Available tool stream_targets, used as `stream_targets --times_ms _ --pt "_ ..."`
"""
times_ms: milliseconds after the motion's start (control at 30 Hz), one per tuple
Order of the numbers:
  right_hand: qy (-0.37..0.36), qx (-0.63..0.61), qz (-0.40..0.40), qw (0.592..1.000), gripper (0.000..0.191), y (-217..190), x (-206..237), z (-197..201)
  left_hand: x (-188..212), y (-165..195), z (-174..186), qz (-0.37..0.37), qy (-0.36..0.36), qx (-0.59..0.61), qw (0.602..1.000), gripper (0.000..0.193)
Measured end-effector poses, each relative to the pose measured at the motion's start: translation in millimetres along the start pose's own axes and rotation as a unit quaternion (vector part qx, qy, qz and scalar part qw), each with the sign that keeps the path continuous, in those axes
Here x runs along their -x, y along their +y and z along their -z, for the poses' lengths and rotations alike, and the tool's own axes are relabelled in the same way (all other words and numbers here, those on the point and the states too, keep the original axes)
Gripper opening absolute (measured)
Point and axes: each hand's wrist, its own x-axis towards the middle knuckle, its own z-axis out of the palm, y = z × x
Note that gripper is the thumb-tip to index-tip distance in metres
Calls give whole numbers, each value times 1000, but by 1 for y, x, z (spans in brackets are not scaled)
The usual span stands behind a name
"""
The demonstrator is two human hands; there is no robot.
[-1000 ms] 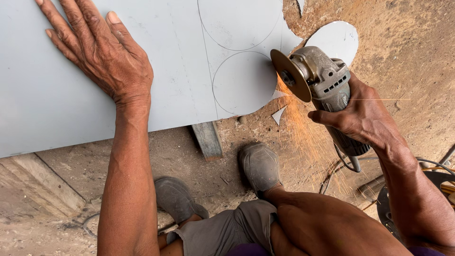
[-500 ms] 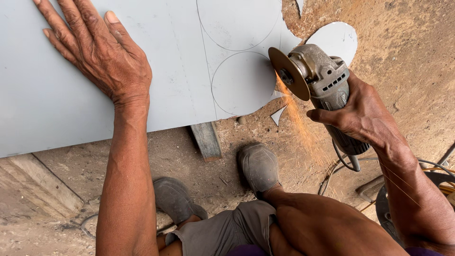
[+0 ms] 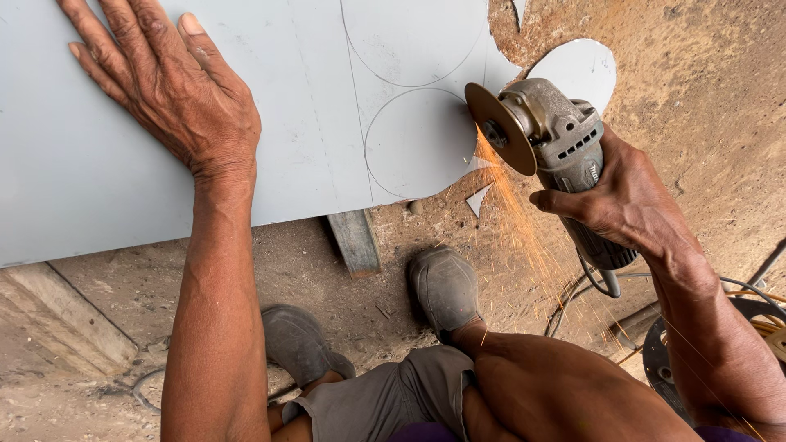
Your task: The person kneels on the ground holding a large flat metal sheet steady with one hand while cutting along drawn circle outlines with an angle grinder, producing sparks. The person works around the sheet, cutting out several circular shapes and separating the cut pieces from the sheet.
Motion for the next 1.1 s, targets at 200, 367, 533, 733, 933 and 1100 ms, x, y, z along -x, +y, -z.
stream_targets --times_ms 200,367,533,733,933,1100 --pt "-1 8 -9 1000 86 2 -1 0 -1 -4 -5 -12 20 27 999 52" --pt "-5 20 -5 1000 85 2 0 -1 1 -4 -5 -18 23 21 999 52" --pt "-5 13 -38 999 88 2 2 -2 0 -4 -3 -22 25 20 999 51" --pt "0 13 -16 1000 84 2 1 -3 0 -5 -3 -22 21 7 1000 51" --pt "-4 10 -30 1000 85 2 -1 -2 0 -6 -5 -29 32 10 999 49" --pt "5 19 5 1000 84 2 -2 -2 1 -7 -7 -35 40 19 998 49"
